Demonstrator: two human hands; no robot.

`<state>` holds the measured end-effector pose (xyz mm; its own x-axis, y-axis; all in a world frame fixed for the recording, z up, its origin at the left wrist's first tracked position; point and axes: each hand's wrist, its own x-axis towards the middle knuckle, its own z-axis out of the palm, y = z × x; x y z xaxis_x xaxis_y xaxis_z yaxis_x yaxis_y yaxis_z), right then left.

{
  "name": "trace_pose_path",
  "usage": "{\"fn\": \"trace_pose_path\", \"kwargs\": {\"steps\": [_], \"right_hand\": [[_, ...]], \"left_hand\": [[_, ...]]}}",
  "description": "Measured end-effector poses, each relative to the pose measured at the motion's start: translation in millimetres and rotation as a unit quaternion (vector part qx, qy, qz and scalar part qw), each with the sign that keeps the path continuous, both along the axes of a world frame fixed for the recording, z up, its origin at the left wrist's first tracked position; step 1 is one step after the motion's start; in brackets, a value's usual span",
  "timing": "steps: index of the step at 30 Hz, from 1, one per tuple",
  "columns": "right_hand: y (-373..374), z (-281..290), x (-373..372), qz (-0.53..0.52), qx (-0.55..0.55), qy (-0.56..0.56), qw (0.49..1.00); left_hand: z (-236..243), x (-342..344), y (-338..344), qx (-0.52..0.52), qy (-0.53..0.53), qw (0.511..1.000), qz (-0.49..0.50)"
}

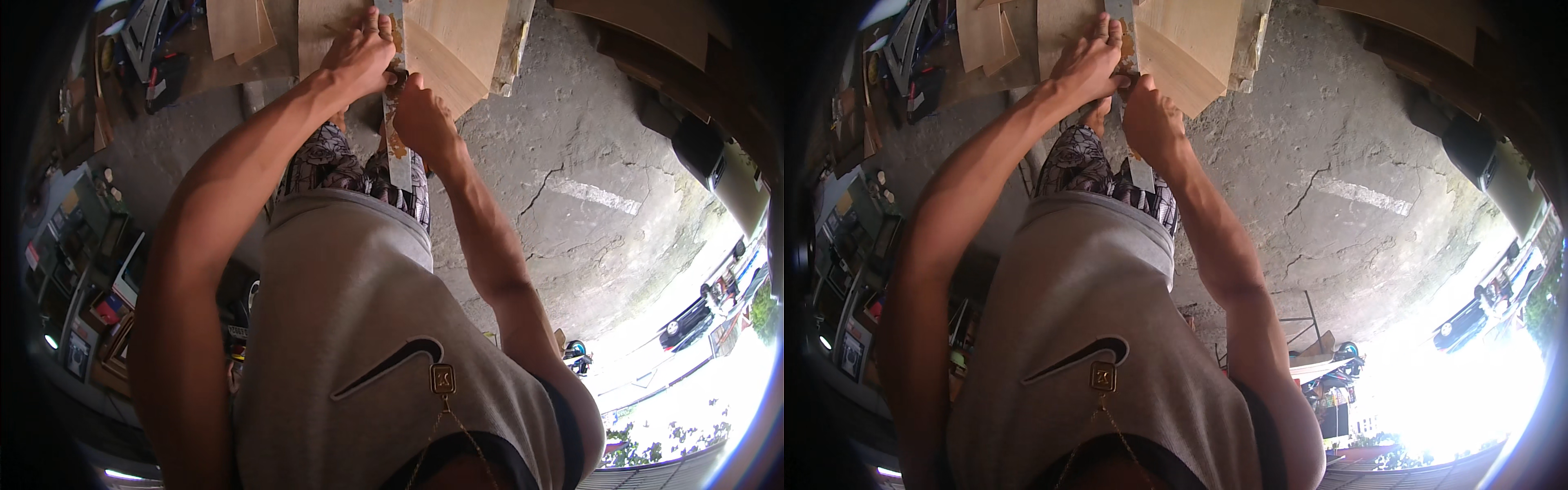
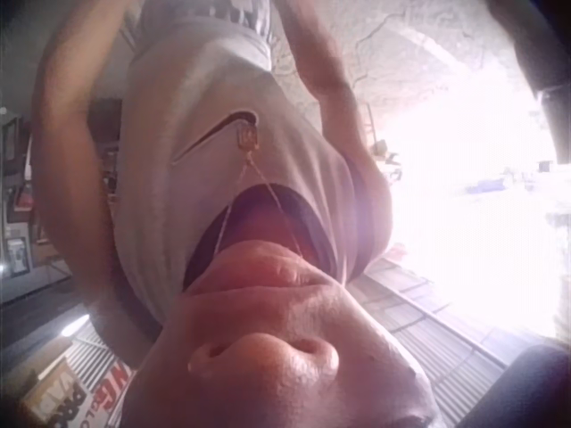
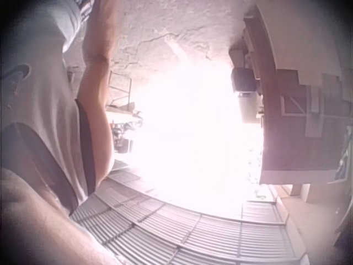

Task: The person measures and marks a thin wooden board using a speed square and a pencil, then cuts along the marked lines with a utility knife. The person repeats the process to produce several small triangular pieces.

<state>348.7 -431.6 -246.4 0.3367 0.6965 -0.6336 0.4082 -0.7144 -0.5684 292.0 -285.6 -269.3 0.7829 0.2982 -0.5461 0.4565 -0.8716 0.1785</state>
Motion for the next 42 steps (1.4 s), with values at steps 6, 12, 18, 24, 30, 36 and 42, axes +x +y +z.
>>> {"fn": "trace_pose_path", "kwargs": {"steps": [6, 12, 18, 24, 30, 36, 42], "right_hand": [[-37, -12, -16, 0.018, -0.014, -0.013, 1.0], [20, -29, 35, -0.128, 0.154, -0.034, 0.979], [47, -34, 51, -0.078, 0.117, -0.054, 0.989], [54, -33, 58, -0.045, 0.107, -0.06, 0.991], [69, -77, 60, 0.188, 0.107, -0.176, 0.96], [42, -35, 37, 0.068, 0.0, -0.057, 0.996], [6, -15, 2, 0.029, -0.058, -0.021, 0.998]], "left_hand": [[-9, -8, -1, 0.017, -0.041, 0.999, 0.002], [10, 3, 0, -0.024, -0.021, 0.999, 0.014], [22, 6, -2, -0.04, -0.023, 0.999, 0.011], [-1, -1, 0, -0.042, -0.077, 0.996, -0.03], [-6, 0, -2, 0.023, -0.085, 0.992, -0.088], [-29, -9, -2, 0.113, -0.066, 0.986, -0.1], [-19, -5, 3, 0.021, -0.018, 1.0, 0.01]]}}
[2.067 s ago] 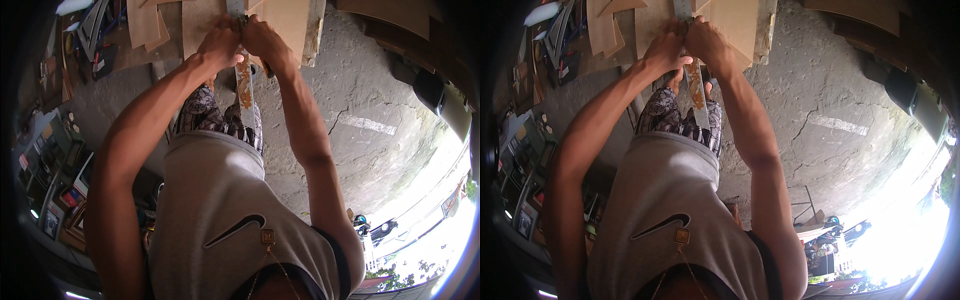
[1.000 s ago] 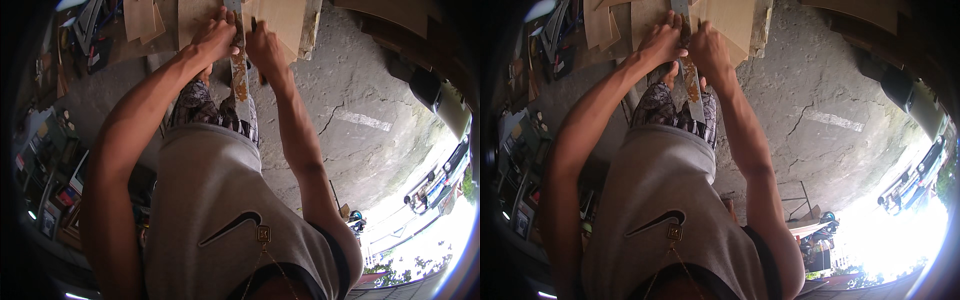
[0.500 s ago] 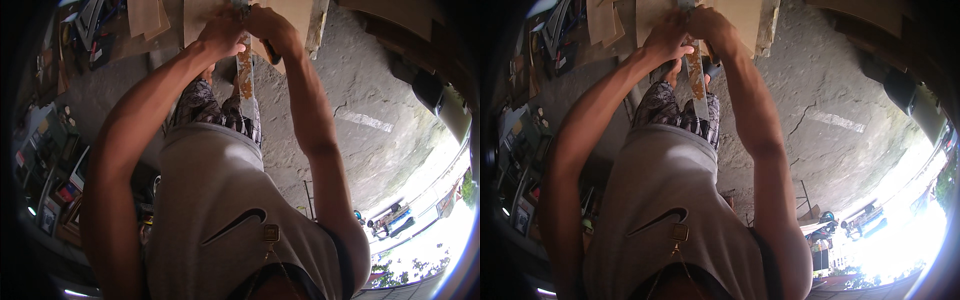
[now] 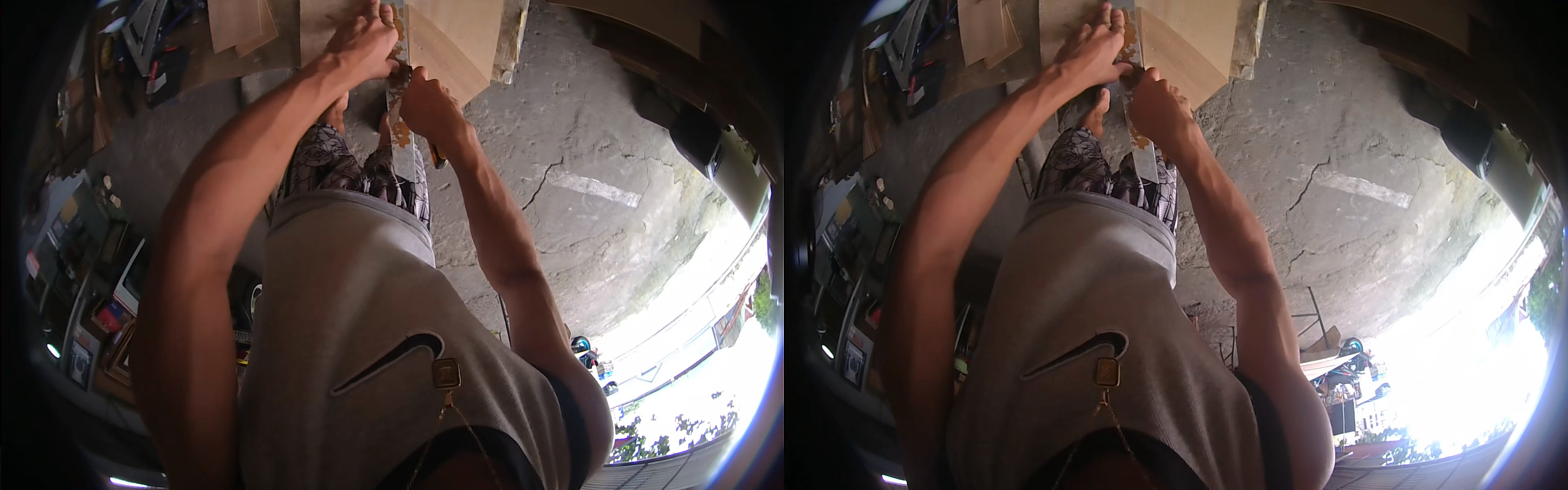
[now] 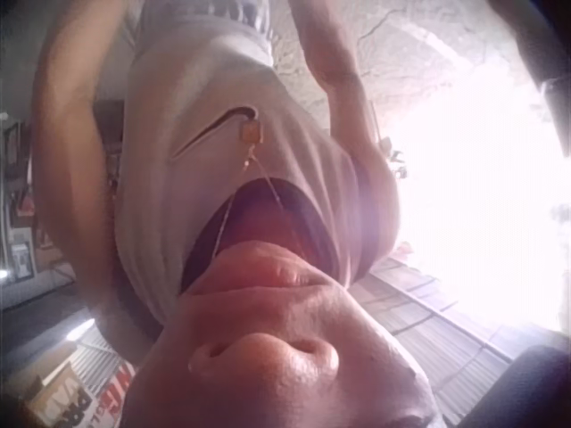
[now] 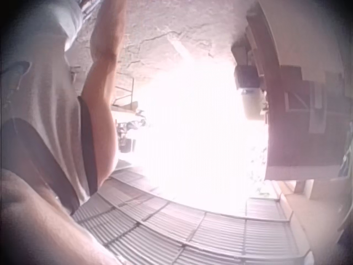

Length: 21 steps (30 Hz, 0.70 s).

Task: The person measures and marks a thin wooden board using a speed square and a pencil, then cuts along the marked lines with a utility knife. The person repeats the process to produce several small triangular pieces.

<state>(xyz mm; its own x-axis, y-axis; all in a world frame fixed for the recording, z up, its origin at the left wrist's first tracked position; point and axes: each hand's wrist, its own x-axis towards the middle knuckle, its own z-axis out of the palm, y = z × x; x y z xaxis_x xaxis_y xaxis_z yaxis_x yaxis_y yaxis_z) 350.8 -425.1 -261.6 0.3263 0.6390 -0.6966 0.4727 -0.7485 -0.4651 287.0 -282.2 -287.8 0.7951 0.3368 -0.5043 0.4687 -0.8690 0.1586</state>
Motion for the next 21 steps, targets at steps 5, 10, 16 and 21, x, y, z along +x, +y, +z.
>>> {"fn": "trace_pose_path", "kwargs": {"steps": [5, 10, 16, 21], "right_hand": [[-38, 11, -17, -0.034, -0.005, 0.022, 0.999], [-69, -5, -25, -0.257, 0.092, -0.117, 0.955], [-85, -38, -35, -0.329, 0.202, -0.238, 0.891], [-78, -54, 4, -0.427, 0.248, -0.197, 0.847]], "left_hand": [[24, 4, 8, -0.045, -0.001, 0.999, 0.028], [-3, -14, 24, 0.011, -0.176, 0.984, -0.002], [-16, -38, 55, -0.017, -0.219, 0.974, 0.061], [-35, -67, 59, 0.054, -0.303, 0.951, 0.022]]}}
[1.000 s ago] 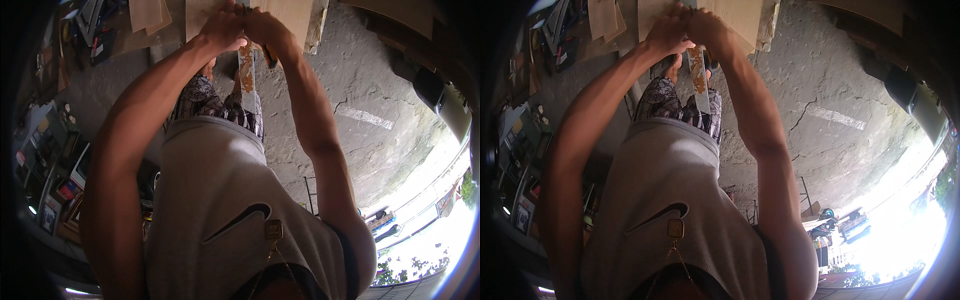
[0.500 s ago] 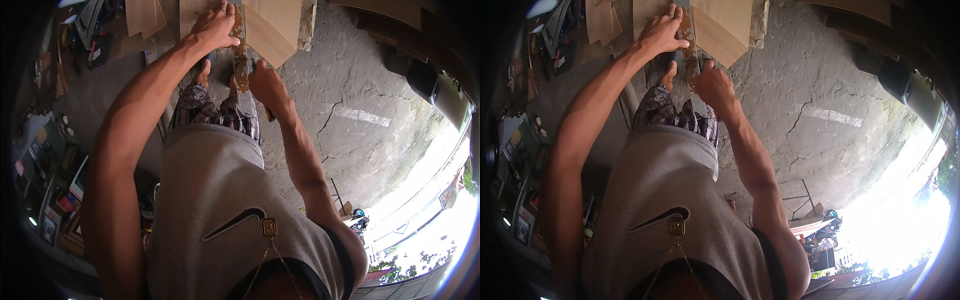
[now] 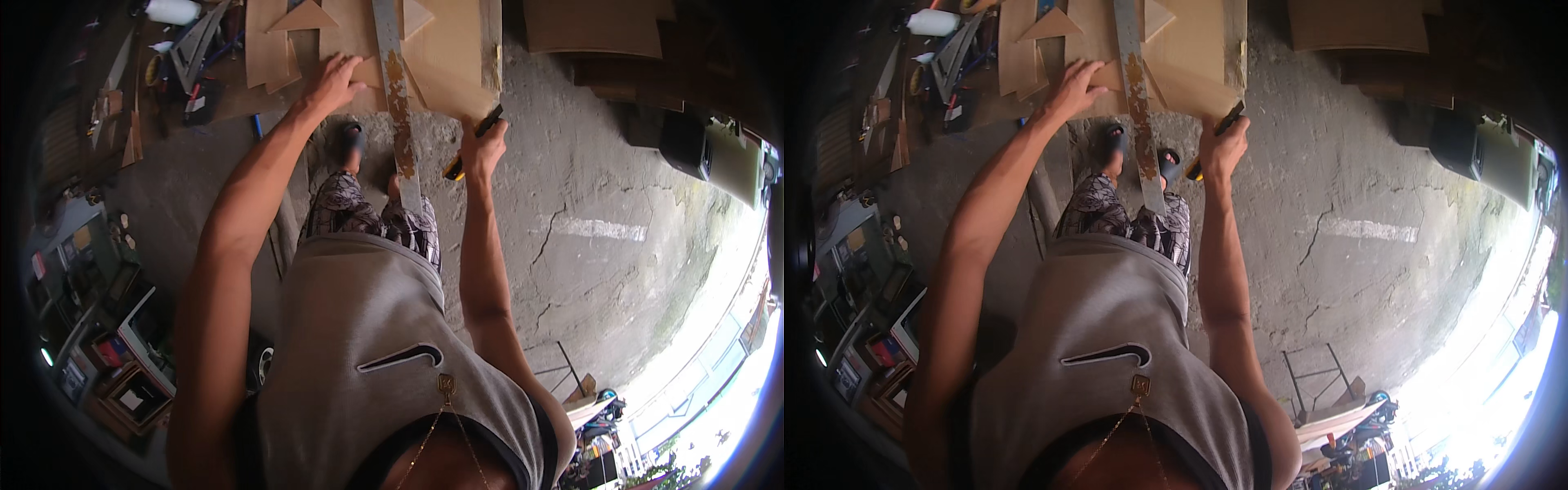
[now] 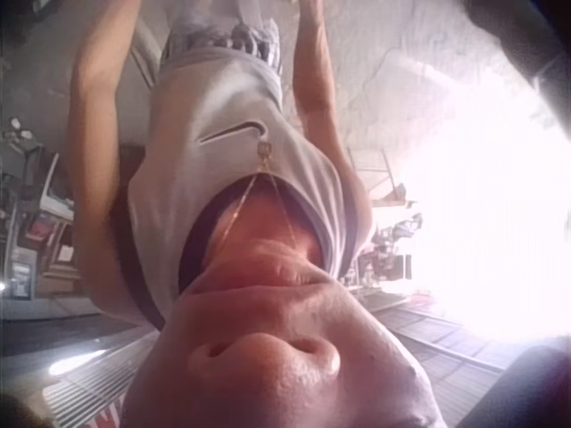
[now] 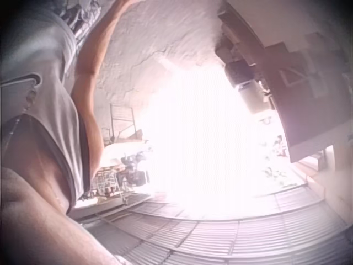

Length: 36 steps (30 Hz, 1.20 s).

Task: The person measures and marks a thin wooden board using a speed square and a pencil, then cuts along the marked lines with a utility knife. The person repeats the process to produce several small triangular pieces.

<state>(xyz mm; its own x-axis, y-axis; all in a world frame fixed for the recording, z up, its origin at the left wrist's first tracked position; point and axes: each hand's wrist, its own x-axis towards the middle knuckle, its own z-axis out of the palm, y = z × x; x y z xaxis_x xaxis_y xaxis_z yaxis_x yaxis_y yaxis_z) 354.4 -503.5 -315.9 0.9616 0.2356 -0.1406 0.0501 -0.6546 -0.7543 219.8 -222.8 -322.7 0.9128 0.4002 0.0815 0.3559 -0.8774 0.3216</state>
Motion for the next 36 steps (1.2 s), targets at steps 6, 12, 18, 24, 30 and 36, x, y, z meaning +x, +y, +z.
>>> {"fn": "trace_pose_path", "kwargs": {"steps": [6, 12, 18, 24, 30, 36], "right_hand": [[13, 6, 20, 0.028, 0.029, 0.041, 0.998], [31, 30, 19, 0.023, 0.212, 0.154, 0.965], [46, 57, 15, -0.048, 0.272, 0.215, 0.937], [53, 37, 9, 0.004, -0.03, 0.109, 0.994], [33, 59, -59, -0.071, -0.052, 0.08, 0.993], [33, 43, -131, 0.057, -0.042, 0.098, 0.993]], "left_hand": [[38, -29, 23, -0.152, 0.095, 0.983, 0.04], [63, -64, 121, -0.038, 0.025, 0.999, 0.024], [61, -10, 168, 0.006, 0.086, 0.996, 0.01], [18, 15, 179, -0.126, 0.051, 0.99, -0.028], [64, 51, 146, -0.041, 0.203, 0.971, -0.121], [86, 46, 130, -0.032, 0.15, 0.982, -0.11]]}}
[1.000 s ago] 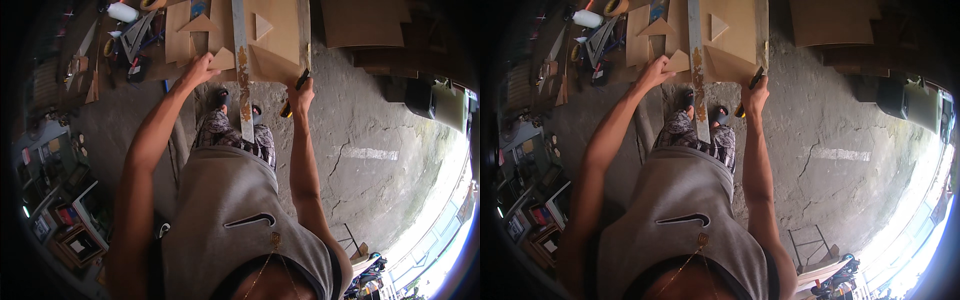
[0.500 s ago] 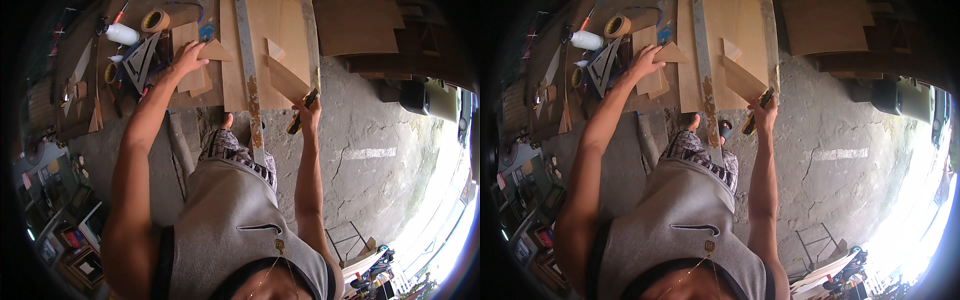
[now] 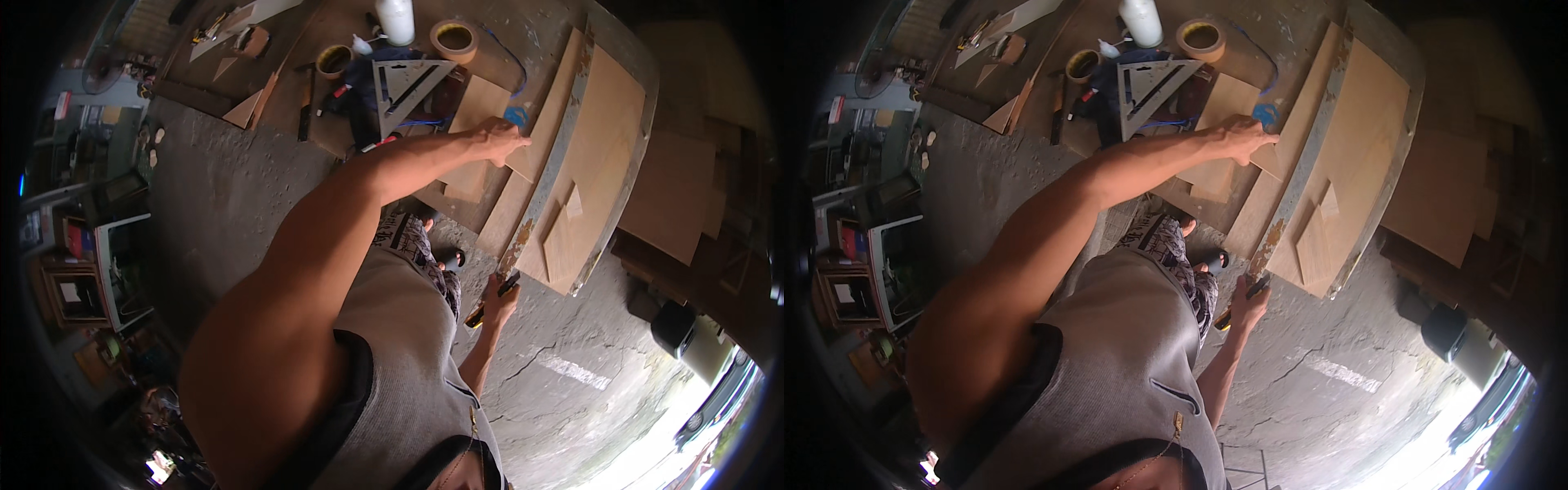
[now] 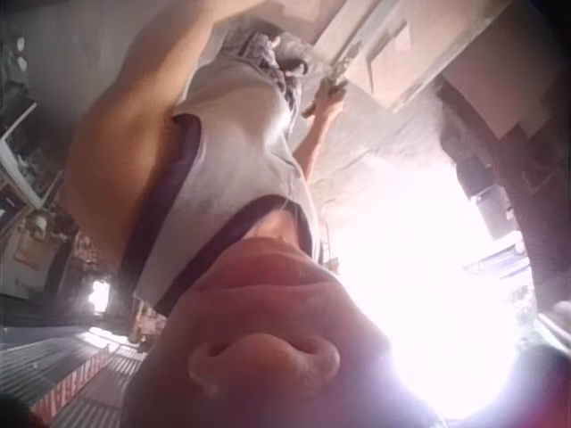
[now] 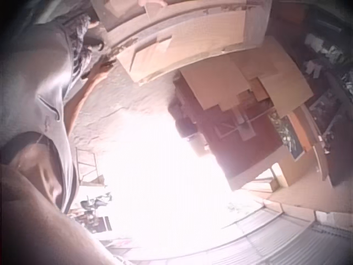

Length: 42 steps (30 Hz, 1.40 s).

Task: The person measures and marks a thin wooden board using a speed square and a pencil, then cuts along the marked lines with a utility knife. The person repeats the process to produce several small triangular pieces.

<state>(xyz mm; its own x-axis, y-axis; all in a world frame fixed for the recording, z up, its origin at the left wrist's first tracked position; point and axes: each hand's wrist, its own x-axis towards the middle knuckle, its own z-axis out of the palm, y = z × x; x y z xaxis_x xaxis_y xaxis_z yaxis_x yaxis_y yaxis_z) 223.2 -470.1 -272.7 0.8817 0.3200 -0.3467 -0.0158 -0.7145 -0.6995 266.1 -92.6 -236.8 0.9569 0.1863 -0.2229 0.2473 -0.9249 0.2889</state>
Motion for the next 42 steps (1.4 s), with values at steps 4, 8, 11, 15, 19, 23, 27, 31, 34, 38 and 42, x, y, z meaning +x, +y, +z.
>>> {"fn": "trace_pose_path", "kwargs": {"steps": [4, 8, 11, 15, 19, 23, 27, 31, 34, 38, 42], "right_hand": [[-14, 16, 28, -0.076, 0.119, 0.115, 0.983], [-33, 45, 80, -0.144, 0.168, 0.093, 0.971], [-37, 42, 107, -0.077, 0.129, 0.037, 0.988], [-16, 35, 94, -0.106, 0.111, -0.04, 0.987], [-20, 15, 94, -0.096, 0.08, -0.173, 0.977], [-7, 40, 48, -0.101, 0.159, -0.022, 0.982], [0, 32, -3, -0.081, 0.252, 0.113, 0.958], [16, 15, -72, -0.112, 0.271, 0.307, 0.905], [42, 4, -113, -0.122, 0.29, 0.332, 0.889], [103, 19, -130, -0.137, 0.307, 0.401, 0.852], [157, 26, -153, -0.152, 0.301, 0.374, 0.864]], "left_hand": [[29, -53, -10, -0.149, -0.089, 0.974, 0.145], [66, -118, -38, -0.293, -0.176, 0.911, 0.229], [57, -175, -71, -0.388, -0.217, 0.846, 0.294], [63, -248, -102, -0.459, -0.217, 0.768, 0.391], [57, -303, -129, -0.497, -0.231, 0.69, 0.473], [54, -334, -131, -0.464, -0.277, 0.685, 0.489], [52, -345, -113, -0.449, -0.337, 0.67, 0.486], [58, -356, -76, -0.423, -0.353, 0.656, 0.517], [56, -377, -37, -0.391, -0.367, 0.666, 0.518], [43, -424, 44, -0.312, -0.393, 0.696, 0.513], [42, -474, 135, -0.241, -0.417, 0.723, 0.496]]}}
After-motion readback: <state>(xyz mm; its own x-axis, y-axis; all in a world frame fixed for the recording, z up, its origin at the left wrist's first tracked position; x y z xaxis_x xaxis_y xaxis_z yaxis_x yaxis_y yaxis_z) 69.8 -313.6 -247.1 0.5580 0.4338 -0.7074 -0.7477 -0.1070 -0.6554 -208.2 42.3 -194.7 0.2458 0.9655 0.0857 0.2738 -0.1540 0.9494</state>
